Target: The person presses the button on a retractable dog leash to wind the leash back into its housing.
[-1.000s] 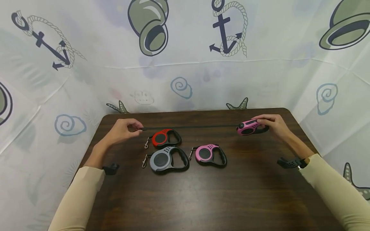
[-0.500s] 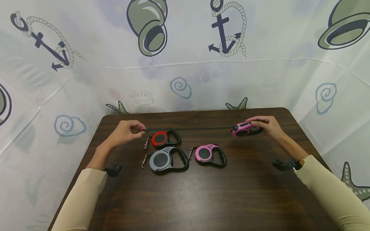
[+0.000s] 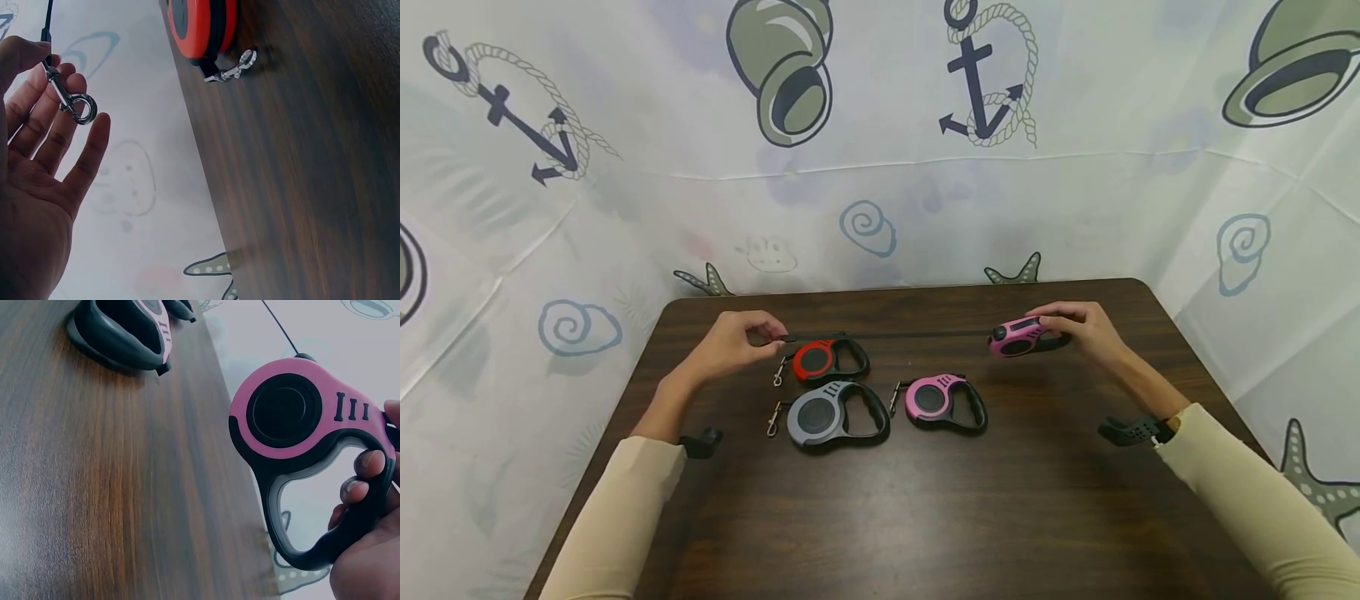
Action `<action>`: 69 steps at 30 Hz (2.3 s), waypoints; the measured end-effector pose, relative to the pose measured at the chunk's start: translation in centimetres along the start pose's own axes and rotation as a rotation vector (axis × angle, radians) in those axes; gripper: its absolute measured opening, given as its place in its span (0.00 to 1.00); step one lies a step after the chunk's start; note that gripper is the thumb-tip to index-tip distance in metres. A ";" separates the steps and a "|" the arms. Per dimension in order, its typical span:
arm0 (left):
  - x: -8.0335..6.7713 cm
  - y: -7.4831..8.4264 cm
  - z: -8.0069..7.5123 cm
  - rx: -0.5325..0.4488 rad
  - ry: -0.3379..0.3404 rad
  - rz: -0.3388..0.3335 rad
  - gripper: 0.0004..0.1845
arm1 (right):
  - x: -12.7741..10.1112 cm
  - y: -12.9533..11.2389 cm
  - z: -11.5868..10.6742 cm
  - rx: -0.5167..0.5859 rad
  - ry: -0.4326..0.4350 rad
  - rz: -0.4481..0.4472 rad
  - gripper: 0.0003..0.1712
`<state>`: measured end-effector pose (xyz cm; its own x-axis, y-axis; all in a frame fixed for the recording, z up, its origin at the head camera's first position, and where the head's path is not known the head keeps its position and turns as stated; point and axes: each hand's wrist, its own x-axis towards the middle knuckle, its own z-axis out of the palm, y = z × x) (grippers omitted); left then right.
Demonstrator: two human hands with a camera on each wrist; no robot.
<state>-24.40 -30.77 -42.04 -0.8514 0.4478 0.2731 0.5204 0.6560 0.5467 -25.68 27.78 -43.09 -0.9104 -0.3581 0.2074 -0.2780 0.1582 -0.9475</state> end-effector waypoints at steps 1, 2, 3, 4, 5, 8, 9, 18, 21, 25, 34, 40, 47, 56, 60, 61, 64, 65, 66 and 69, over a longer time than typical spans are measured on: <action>0.0 0.1 0.0 0.000 0.000 0.002 0.08 | 0.0 0.0 0.1 0.001 -0.004 -0.003 0.15; 0.1 0.1 0.0 0.000 -0.001 0.006 0.07 | 0.1 0.0 0.2 0.003 -0.004 -0.005 0.15; 0.1 0.2 0.0 -0.002 -0.003 0.006 0.07 | 0.1 -0.1 0.3 0.005 -0.003 -0.004 0.15; 0.1 0.3 0.0 -0.003 -0.006 0.009 0.07 | 0.1 -0.1 0.4 0.003 -0.005 -0.005 0.15; 0.2 0.4 0.1 -0.005 -0.010 0.007 0.07 | 0.1 -0.1 0.5 -0.006 -0.007 -0.004 0.15; 0.3 0.6 0.2 -0.011 -0.018 0.006 0.07 | 0.1 -0.2 0.7 -0.038 -0.016 -0.003 0.15; 0.3 0.6 0.2 -0.012 -0.020 0.007 0.07 | 0.1 -0.2 0.8 -0.045 -0.021 -0.005 0.15; 0.6 0.9 0.7 -0.028 -0.002 0.047 0.06 | 0.3 -0.8 1.7 -0.015 -0.051 -0.007 0.16; 0.8 1.0 0.9 -0.032 -0.008 0.042 0.07 | 0.4 -0.9 2.0 -0.005 -0.055 -0.008 0.16; 1.0 1.3 1.1 -0.042 -0.020 0.032 0.07 | 0.6 -1.0 2.3 0.009 -0.068 -0.019 0.16; 1.4 1.7 1.4 -0.042 -0.020 0.042 0.07 | 0.7 -1.3 2.9 -0.003 -0.068 -0.029 0.16; 1.5 1.9 1.6 -0.044 -0.030 0.053 0.06 | 0.8 -1.5 3.3 -0.025 -0.061 -0.017 0.16; 1.9 2.3 2.0 -0.069 -0.036 0.054 0.07 | 1.1 -1.5 3.7 -0.065 -0.053 -0.029 0.15; 2.3 2.7 2.4 -0.087 -0.054 0.047 0.07 | 1.4 -1.6 4.4 -0.108 -0.065 -0.031 0.15; 2.5 2.8 2.6 -0.076 -0.048 0.056 0.06 | 1.5 -1.7 4.7 -0.082 -0.075 -0.019 0.15; 2.5 2.8 2.6 -0.076 -0.046 0.060 0.06 | 1.5 -1.7 4.8 -0.078 -0.077 -0.017 0.15; 2.6 2.8 2.8 -0.080 -0.042 0.067 0.06 | 1.6 -1.7 5.0 -0.075 -0.082 -0.016 0.15; 2.6 2.8 2.9 -0.081 -0.041 0.069 0.06 | 1.6 -1.7 5.0 -0.083 -0.082 -0.019 0.15; 2.6 2.8 3.0 -0.083 -0.040 0.069 0.06 | 1.7 -1.7 5.0 -0.090 -0.081 -0.020 0.15; 2.7 2.9 3.1 -0.087 -0.039 0.068 0.06 | 1.7 -1.6 5.2 -0.126 -0.083 -0.029 0.15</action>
<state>-25.00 -25.72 -42.16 -0.8101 0.5141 0.2818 0.5679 0.5688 0.5950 -25.21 22.18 -42.49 -0.8746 -0.4378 0.2085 -0.3450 0.2595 -0.9020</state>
